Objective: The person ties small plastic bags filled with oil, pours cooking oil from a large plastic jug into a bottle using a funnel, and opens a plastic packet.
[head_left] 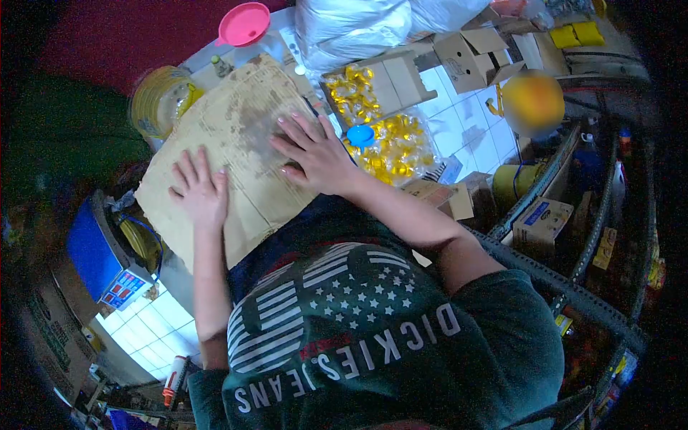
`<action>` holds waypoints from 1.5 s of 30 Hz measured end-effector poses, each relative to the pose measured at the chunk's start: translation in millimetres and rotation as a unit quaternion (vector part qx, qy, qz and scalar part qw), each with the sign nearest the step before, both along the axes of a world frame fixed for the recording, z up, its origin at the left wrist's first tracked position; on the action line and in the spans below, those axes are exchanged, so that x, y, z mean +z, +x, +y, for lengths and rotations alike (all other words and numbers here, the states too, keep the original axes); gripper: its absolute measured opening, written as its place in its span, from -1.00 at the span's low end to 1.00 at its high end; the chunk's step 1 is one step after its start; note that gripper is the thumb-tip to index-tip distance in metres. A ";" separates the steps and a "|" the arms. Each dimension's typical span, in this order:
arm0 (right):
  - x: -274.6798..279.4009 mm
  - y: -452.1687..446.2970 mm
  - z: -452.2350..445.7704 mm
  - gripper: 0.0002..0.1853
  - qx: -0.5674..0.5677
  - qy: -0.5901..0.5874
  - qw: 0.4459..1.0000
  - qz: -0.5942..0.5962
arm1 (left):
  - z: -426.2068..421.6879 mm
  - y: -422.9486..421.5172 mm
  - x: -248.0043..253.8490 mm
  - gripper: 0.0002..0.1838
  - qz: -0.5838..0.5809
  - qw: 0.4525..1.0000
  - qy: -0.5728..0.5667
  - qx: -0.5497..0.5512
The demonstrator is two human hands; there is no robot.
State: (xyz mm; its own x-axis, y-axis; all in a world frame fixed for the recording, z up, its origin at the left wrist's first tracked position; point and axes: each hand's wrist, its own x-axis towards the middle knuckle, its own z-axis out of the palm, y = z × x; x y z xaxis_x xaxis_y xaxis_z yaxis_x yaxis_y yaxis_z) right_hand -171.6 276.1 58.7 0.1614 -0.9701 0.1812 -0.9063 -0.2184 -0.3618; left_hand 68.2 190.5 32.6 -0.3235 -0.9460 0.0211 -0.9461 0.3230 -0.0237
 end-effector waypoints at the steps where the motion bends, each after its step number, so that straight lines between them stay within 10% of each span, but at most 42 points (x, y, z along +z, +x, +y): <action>1: -1.6 -2.6 -1.7 -0.40 0.004 -0.001 1.000 -0.007 | 10.8 -7.4 1.8 -0.36 -0.008 0.999 -0.009 -0.032; 7: -11.1 1.4 -11.5 -0.42 0.026 0.000 0.999 -0.033 | 56.5 -4.5 8.6 -0.32 0.015 0.990 0.062 -0.126; 15: -4.5 -29.9 10.0 -0.51 0.029 0.044 0.994 -0.091 | 12.2 93.8 -0.3 -0.41 0.070 0.987 0.030 0.142; 17: -19.3 -98.1 27.7 -0.58 -0.181 0.289 0.935 -0.095 | 5.4 106.0 -1.2 -0.40 0.052 0.991 0.034 0.115; 20: -27.5 -217.3 111.1 -0.57 -0.276 0.214 0.912 0.215 | -2.6 116.7 -3.6 -0.37 0.044 0.993 0.047 0.100; 24: -30.6 -280.4 220.5 -0.56 -0.496 0.208 0.843 0.004 | -17.3 104.4 5.6 -0.33 0.096 0.989 0.047 0.106; 29: -57.6 -235.6 246.0 -0.53 -0.506 0.342 0.786 -0.093 | -49.0 75.7 16.1 -0.37 0.096 0.994 0.014 0.044; 32: -130.1 -218.1 270.7 -0.62 -0.443 0.195 0.857 -0.174 | -60.5 72.2 13.2 -0.37 0.067 0.997 0.023 0.037; 35: -82.3 -211.7 274.5 -0.72 -0.464 0.270 0.643 -0.546 | -55.7 80.0 -4.8 -0.35 0.047 0.994 0.069 0.064; 39: -66.6 -229.3 362.1 -0.75 -0.463 0.466 0.505 -0.559 | -60.9 96.0 -14.9 -0.35 0.057 0.994 0.068 0.069; 43: -194.3 -210.3 453.9 -0.73 -0.479 0.460 0.687 -0.294 | -66.5 109.4 -23.8 -0.37 0.061 0.996 0.056 0.016; 45: -223.2 -186.3 444.5 -0.75 -0.555 0.339 0.687 -0.324 | -61.3 103.5 -14.3 -0.36 0.033 0.997 0.061 0.030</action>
State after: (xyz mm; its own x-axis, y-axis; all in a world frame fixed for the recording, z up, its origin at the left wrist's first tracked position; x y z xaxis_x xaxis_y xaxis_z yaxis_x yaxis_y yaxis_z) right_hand -357.9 720.6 -164.5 -0.6473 -0.3272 -0.6884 0.0201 0.8955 -0.4445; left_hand 171.8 129.2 18.4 -0.2688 -0.9602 -0.0756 -0.9618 0.2632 0.0758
